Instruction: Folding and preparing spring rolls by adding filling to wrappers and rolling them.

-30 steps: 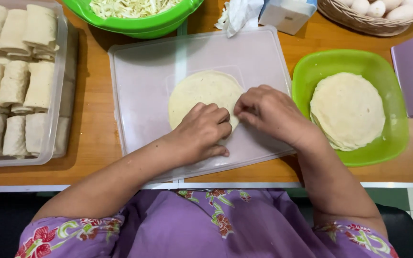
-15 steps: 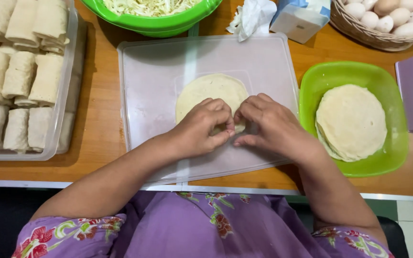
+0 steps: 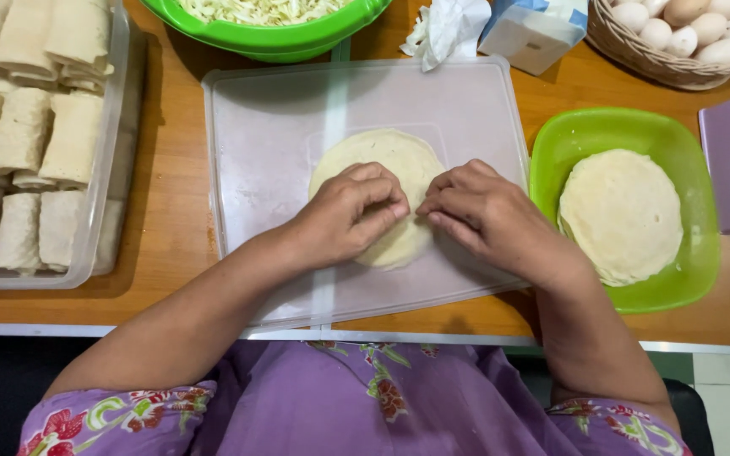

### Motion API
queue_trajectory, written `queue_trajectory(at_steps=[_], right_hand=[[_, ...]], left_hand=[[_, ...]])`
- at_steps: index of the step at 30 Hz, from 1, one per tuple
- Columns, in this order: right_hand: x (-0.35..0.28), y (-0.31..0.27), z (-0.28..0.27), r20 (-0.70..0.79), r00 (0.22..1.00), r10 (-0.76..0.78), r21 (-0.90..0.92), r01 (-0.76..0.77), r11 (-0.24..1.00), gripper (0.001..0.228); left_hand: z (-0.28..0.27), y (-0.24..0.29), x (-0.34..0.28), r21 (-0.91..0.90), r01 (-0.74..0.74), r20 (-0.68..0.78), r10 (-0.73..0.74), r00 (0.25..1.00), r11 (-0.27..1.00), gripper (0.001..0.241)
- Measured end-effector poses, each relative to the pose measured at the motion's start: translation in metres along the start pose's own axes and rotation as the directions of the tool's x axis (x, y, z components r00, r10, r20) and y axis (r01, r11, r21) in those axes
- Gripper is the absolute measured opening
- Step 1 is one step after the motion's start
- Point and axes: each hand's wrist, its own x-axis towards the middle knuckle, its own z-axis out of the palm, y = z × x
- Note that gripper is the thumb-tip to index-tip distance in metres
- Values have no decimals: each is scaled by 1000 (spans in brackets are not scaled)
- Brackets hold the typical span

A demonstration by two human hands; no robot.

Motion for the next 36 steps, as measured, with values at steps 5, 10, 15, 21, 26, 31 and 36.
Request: queue_trajectory(at_steps=[5, 10, 15, 21, 26, 31, 36], right_hand=[[-7, 0, -7, 95, 993, 67, -19, -66, 998, 16], [-6, -3, -3, 134, 989, 67, -35, -63, 997, 15], [-4, -4, 3, 189, 981, 32, -33, -26, 999, 14], [-3, 4, 8, 103, 993, 61, -37, -58, 998, 15], [4, 11, 1, 146, 974, 173, 25, -178, 984, 16], [42, -5, -37, 85, 985, 151, -58, -146, 988, 17], [127, -5, -59, 28, 999, 25, -166, -20, 986, 16]], left_hand=[[-9, 3, 1, 231, -211, 57, 204, 977, 950, 24], [-4, 10, 0, 363, -295, 228, 223, 948, 884, 36], [-11, 12, 1, 386, -302, 232, 225, 946, 872, 38], [-30, -10, 10, 252, -294, -35, 313, 949, 922, 33], [-47, -56, 23, -516, -71, -378, -152, 913, 854, 32], [-59, -63, 25, -825, -89, -356, -390, 849, 558, 29], [-46, -88, 33, -803, -96, -390, -397, 831, 588, 26]])
